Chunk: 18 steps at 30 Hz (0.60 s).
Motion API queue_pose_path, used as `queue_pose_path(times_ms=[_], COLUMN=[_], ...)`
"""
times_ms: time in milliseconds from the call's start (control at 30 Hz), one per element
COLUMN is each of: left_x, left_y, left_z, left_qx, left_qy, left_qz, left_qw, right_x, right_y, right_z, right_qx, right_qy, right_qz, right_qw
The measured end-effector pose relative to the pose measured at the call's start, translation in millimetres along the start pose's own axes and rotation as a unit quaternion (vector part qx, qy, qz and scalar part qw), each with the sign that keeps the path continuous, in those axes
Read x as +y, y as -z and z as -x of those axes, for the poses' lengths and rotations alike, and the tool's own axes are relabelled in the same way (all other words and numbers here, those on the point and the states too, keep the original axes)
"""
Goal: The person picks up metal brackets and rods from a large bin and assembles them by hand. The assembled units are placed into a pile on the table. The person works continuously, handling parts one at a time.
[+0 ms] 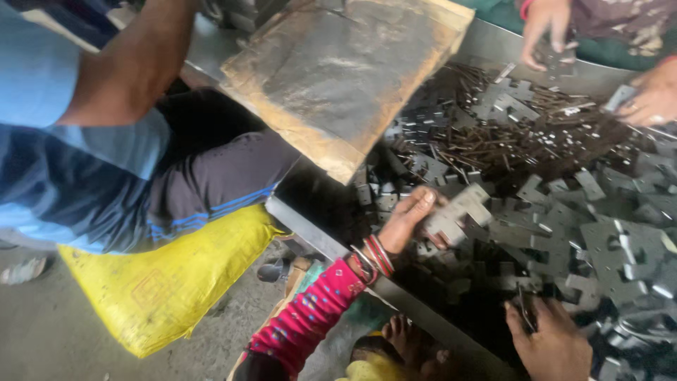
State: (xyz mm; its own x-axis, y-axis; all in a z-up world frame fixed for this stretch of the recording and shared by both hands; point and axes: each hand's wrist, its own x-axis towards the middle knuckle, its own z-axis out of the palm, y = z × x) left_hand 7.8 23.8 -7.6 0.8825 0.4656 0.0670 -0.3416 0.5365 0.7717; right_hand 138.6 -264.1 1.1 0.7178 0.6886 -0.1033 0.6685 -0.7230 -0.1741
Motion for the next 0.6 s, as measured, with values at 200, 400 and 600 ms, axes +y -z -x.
queue_pose_path(times_ms=[200, 400, 600], left_x=[-8.0, -3.8, 0.0], left_y=[10.8, -0.5, -34.5], left_z=[-3.3, 3.9, 16.7], left_qx=[0.045, 0.027, 0.013], left_qy=[-0.031, -0.004, 0.033], left_qz=[-0.106, -0.089, -0.068], left_qw=[0.993, 0.996, 0.997], right_x=[20.6, 5.7, -33.9], right_y=[49.0, 63.8, 36.3], right_z=[14.8, -3.7, -12.7], right_qx=[0.166, -0.026, -0.153], right_qy=[0.045, -0.087, -0.091], right_qz=[-0.546, -0.851, -0.842], right_qw=[0.82, 0.517, 0.509])
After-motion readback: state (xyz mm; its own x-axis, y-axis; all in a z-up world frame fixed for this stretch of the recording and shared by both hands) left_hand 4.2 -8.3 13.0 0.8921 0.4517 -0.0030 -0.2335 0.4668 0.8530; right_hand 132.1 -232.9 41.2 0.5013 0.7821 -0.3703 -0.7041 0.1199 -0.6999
